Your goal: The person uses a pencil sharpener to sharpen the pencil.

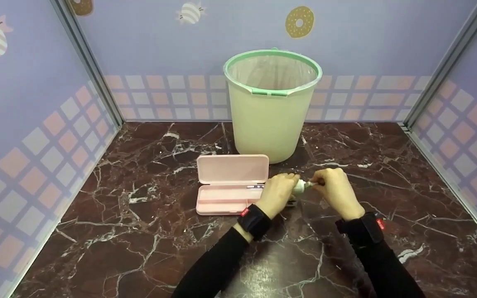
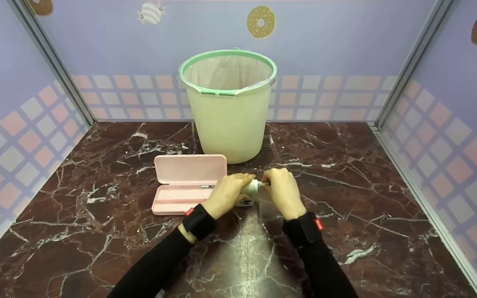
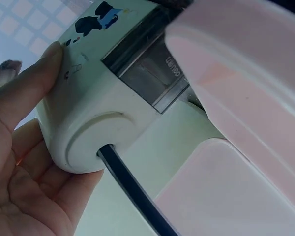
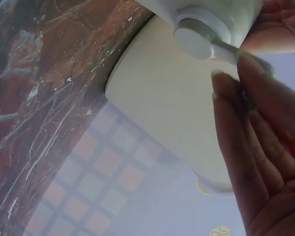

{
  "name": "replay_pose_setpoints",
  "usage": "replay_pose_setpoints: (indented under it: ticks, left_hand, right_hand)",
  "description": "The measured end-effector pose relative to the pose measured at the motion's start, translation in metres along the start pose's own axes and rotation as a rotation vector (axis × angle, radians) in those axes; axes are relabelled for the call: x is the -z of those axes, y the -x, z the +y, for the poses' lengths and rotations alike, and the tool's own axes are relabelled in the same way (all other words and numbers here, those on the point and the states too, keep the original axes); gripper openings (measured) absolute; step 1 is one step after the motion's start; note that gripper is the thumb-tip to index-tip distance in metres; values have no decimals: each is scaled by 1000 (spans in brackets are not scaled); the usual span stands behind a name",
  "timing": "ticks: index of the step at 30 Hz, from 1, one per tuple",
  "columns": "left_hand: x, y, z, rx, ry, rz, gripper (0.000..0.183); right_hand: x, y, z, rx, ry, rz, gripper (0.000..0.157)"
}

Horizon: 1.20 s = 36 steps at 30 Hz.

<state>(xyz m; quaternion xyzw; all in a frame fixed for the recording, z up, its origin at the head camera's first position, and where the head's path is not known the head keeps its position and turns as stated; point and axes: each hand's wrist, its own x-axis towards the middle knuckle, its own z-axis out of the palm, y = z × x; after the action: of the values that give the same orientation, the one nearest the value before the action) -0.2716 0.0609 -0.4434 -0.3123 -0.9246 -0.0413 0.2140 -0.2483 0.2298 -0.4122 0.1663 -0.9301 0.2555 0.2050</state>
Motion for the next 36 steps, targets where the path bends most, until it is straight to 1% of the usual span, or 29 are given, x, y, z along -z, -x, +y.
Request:
replay_pose_setpoints:
  ticks: [3,7,9,11,14,16,18,21,24,28,32,34,36]
  left_hand:
    - [-1,0,0,-1,1,-7,48]
    - [0,0,-1,-5,-3,-21,48]
    - [1,0,-1,-7,-3,-28,48]
    - [1,0,-2,-8,0,-34,49]
    - [1,-1,-2,-6,-6,-41,48]
    - [0,-1,-2,-3,-11,-43,48]
    - [0,-1,-1,-1,-16,-50,48]
    - [0,0,-1,1,-9,-60,49]
    - [-1,0,-1,-1,-14,-68,51]
    - [-1,0,-2,0,-27,-76,54]
    - [0,-1,-3,-10,-23,-84,56]
    - [0,-2,-3,-15,-26,-85,57]
    - [1,-2,-3,-17,-28,-83,56]
  right_hand:
    - [-1,0,-1,-6,9,24,11]
    - [-1,-3,3,-2,-15,25,11]
    - [0,-5,7,4,-44,8,11]
    - [3,-10,12,1,-96,-37,10]
    - [7,-17,25,-20,-234,-144,8]
    - [7,-21,37,-64,-378,-234,9]
    - [6,-22,49,-104,-507,-307,15]
    - [2,-21,61,-145,-644,-368,21]
    - [-3,-19,64,-135,-682,-343,22]
    - [-11,-20,64,-122,-710,-242,18]
    - [-18,-23,65,-138,-745,-148,18]
    - [-21,-25,65,-156,-757,-123,19]
    - [-21,-26,65,-161,-764,-116,20]
